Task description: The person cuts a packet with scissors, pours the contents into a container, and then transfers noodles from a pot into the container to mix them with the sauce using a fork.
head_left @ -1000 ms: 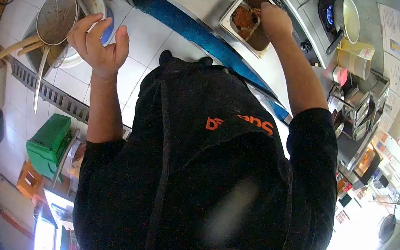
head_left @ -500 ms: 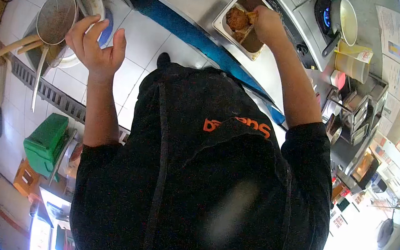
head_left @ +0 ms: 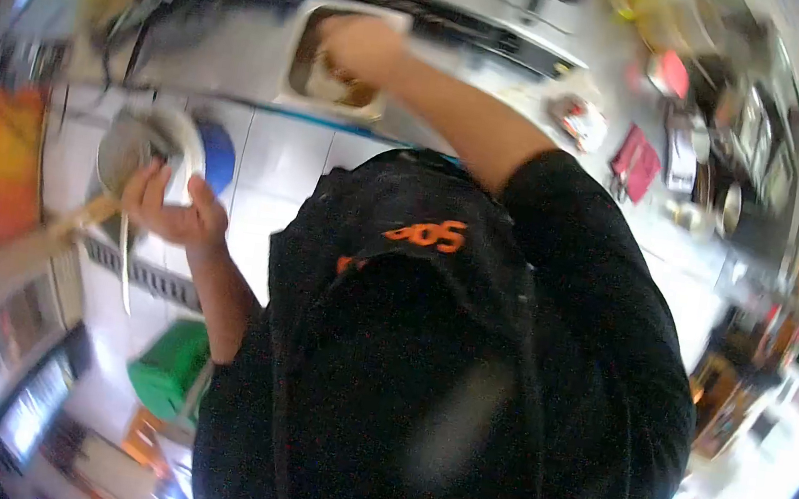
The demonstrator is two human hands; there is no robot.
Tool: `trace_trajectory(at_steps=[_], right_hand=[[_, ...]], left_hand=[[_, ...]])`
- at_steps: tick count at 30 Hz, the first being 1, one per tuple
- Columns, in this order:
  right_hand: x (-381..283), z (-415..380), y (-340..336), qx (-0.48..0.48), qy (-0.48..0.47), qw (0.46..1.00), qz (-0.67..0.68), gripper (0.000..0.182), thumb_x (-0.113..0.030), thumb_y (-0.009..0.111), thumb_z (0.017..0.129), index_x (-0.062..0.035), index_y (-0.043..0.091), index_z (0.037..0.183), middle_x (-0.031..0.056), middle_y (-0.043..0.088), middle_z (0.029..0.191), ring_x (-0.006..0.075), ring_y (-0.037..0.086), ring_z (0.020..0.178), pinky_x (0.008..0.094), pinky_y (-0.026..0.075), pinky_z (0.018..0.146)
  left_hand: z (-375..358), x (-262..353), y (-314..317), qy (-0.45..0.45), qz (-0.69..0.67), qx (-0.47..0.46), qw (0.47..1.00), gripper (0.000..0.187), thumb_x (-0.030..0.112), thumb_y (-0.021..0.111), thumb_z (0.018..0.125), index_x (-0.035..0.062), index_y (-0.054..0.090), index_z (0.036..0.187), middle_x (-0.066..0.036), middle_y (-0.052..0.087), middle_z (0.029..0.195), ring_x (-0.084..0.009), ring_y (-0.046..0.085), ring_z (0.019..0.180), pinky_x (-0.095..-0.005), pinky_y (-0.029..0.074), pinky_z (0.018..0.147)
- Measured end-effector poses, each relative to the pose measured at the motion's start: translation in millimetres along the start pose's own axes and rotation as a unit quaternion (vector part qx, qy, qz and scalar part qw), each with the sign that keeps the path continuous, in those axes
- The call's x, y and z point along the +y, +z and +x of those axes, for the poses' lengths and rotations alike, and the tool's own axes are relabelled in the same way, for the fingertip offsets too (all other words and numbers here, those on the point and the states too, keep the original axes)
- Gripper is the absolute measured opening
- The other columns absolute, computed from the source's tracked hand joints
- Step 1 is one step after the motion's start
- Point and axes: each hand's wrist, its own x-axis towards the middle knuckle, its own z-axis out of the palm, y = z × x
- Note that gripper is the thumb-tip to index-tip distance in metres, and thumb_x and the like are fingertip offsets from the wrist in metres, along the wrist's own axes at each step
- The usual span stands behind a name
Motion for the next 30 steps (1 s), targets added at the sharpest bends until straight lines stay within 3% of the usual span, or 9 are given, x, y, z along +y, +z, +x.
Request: trace_trajectory(at_steps=[5, 8, 10, 13, 17, 21, 22, 26, 30], right_hand=[[-14, -38, -17, 0.151, -0.007, 0.986, -0.063, 0.023, -0.016, 0.056, 0.082, -0.0020, 0.066, 0.098, 0.0187, 0.068, 0.099, 0.0314, 0.064, 0.096, 0.0447, 0.050, 0.077], [2, -41, -6, 0.107, -0.046, 0.993, -0.035, 0.030, -0.028, 0.065, 0.079, -0.0032, 0.067, 0.095, 0.0157, 0.068, 0.100, 0.0297, 0.062, 0.099, 0.0408, 0.048, 0.077], [6, -38, 6, 0.161, 0.016, 0.973, 0.167, 0.036, -0.033, 0.069, 0.076, -0.0019, 0.067, 0.094, 0.0168, 0.068, 0.098, 0.0316, 0.063, 0.097, 0.0395, 0.049, 0.078], [40, -92, -14, 0.239, -0.118, 0.750, 0.606, 0.027, -0.027, 0.065, 0.079, -0.0032, 0.064, 0.092, 0.0142, 0.067, 0.091, 0.0253, 0.064, 0.087, 0.0388, 0.051, 0.073], [100, -168, -30, 0.233, -0.198, 0.545, 0.781, 0.040, -0.040, 0.068, 0.080, -0.0024, 0.066, 0.095, 0.0140, 0.068, 0.091, 0.0223, 0.065, 0.085, 0.0402, 0.051, 0.072], [185, -297, -31, 0.195, 0.161, 0.739, 0.624, 0.020, -0.012, 0.064, 0.087, -0.0010, 0.060, 0.103, 0.0090, 0.065, 0.082, 0.0190, 0.065, 0.075, 0.0310, 0.054, 0.064], [200, -322, -16, 0.209, 0.249, 0.613, 0.720, 0.013, -0.001, 0.059, 0.087, 0.0004, 0.058, 0.100, 0.0110, 0.065, 0.086, 0.0168, 0.065, 0.073, 0.0276, 0.055, 0.062], [245, -427, -7, 0.363, 0.327, 0.572, 0.659, 0.013, 0.000, 0.062, 0.087, -0.0003, 0.055, 0.097, 0.0085, 0.064, 0.083, 0.0156, 0.065, 0.070, 0.0250, 0.055, 0.061], [257, -453, -14, 0.464, 0.330, 0.490, 0.660, 0.013, -0.001, 0.063, 0.087, -0.0031, 0.056, 0.097, 0.0093, 0.065, 0.087, 0.0145, 0.065, 0.072, 0.0249, 0.055, 0.064]], left_hand=[[44, 104, 52, 0.063, -0.093, -0.012, 0.994, 0.029, 0.028, 0.061, 0.089, 0.0009, 0.052, 0.096, -0.016, 0.054, 0.097, -0.0289, 0.052, 0.089, -0.0410, 0.044, 0.079], [82, 181, 86, 0.119, -0.226, -0.077, 0.964, 0.031, 0.029, 0.062, 0.088, 0.0000, 0.054, 0.096, -0.017, 0.055, 0.097, -0.0292, 0.053, 0.087, -0.0416, 0.044, 0.078], [110, 232, 102, 0.157, -0.256, -0.200, 0.933, 0.031, 0.025, 0.066, 0.086, -0.0001, 0.058, 0.104, -0.017, 0.058, 0.097, -0.0306, 0.055, 0.087, -0.0405, 0.044, 0.079], [138, 307, 131, 0.207, -0.283, -0.289, 0.891, 0.030, 0.020, 0.066, 0.085, 0.0000, 0.060, 0.105, -0.014, 0.060, 0.093, -0.0285, 0.057, 0.084, -0.0379, 0.045, 0.078], [132, 361, 157, 0.102, -0.324, -0.365, 0.867, 0.027, 0.020, 0.068, 0.084, 0.0017, 0.063, 0.103, -0.011, 0.062, 0.086, -0.0236, 0.058, 0.075, -0.0328, 0.047, 0.071], [107, 379, 200, -0.130, -0.278, -0.666, 0.680, 0.032, 0.028, 0.066, 0.086, 0.0016, 0.063, 0.103, -0.011, 0.065, 0.087, -0.0212, 0.062, 0.076, -0.0291, 0.048, 0.069], [97, 380, 218, -0.128, -0.216, -0.750, 0.612, 0.034, 0.030, 0.065, 0.087, 0.0012, 0.062, 0.104, -0.011, 0.066, 0.088, -0.0219, 0.064, 0.078, -0.0300, 0.048, 0.071], [-36, 368, 294, -0.007, -0.245, -0.611, 0.753, 0.035, 0.033, 0.065, 0.086, 0.0025, 0.062, 0.103, -0.015, 0.067, 0.089, -0.0282, 0.065, 0.079, -0.0388, 0.049, 0.070], [-56, 399, 316, -0.074, -0.267, -0.652, 0.706, 0.026, 0.026, 0.063, 0.086, 0.0028, 0.061, 0.098, -0.013, 0.067, 0.086, -0.0302, 0.064, 0.077, -0.0406, 0.050, 0.069]])
